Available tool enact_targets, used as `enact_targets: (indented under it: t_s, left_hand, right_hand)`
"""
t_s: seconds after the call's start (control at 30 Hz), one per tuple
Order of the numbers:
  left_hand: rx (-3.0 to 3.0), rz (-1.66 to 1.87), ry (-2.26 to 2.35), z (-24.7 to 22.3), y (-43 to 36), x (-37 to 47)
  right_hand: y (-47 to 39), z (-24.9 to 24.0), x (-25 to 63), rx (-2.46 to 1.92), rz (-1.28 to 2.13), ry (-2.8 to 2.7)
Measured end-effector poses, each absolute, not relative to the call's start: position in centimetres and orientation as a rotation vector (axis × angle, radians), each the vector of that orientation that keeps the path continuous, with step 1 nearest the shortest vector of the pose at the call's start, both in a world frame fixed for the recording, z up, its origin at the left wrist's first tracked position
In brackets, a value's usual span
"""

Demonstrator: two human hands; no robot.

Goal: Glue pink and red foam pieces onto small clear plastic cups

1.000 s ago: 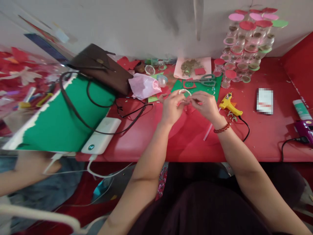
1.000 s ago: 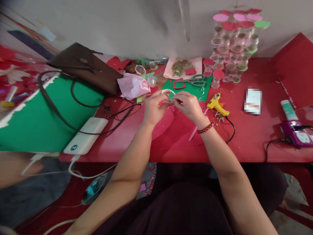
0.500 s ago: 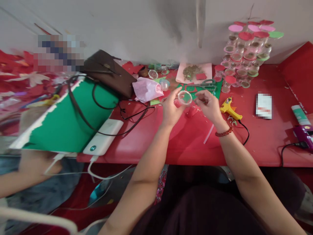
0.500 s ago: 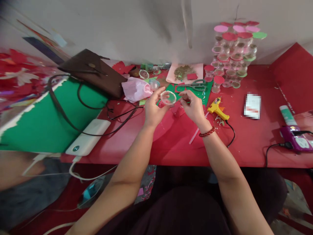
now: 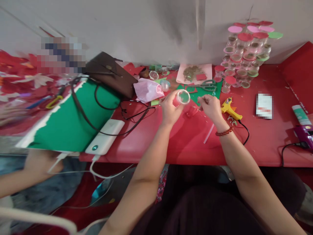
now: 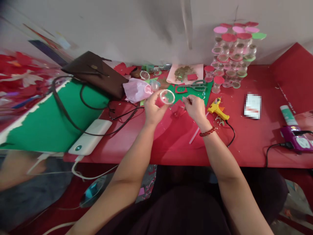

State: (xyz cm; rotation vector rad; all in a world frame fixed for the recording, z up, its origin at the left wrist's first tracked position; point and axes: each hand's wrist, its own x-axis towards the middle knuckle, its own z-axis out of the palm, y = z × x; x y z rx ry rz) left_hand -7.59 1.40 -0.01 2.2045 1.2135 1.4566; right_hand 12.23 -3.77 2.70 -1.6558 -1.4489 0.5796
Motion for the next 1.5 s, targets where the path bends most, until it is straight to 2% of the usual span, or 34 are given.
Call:
enact_targets:
  t_s: [0.2,0.4,0.53,0.63,0.93,1.1,1.5]
  left_hand:
    - [2.139,1.535,1.284,-0.7,2.7,-8.6]
    - [2.124,1.55,1.262,-0.3,2.5,-8.2]
    - [2.131,1.533,1.286,0.2,2.2,-8.2]
    - [2.118,1.514,1.291,0.3,2.0,-8.2]
    - [1.999,1.351,1.219,-0.1,1.3,-6.7]
    - [1.995,1.388,1.221,-0.1,1.0,-6.5]
    - [2.001,1.396,1.168,0.4,0.9,-6.4]
  right_hand:
    - [-2.7,-0.9,11.5,-1.862,0.164,-1.647]
    - [-2.3,-2.3,9.9,-2.039,0.291,-1.568]
    - [-1.9,-1.1,11.0,-1.808,0.35,-1.509]
    - [-2.2,0.0,12.3,-1.57,0.213,-1.453]
    - [-5.0,2.1,10.6,-1.328,0.047,-1.656]
    - [-5.2,1.8,9.6,-1.271,0.0,-1.95]
    - [-5.9,2.6,9.8,-1.293,0.104,-1.964]
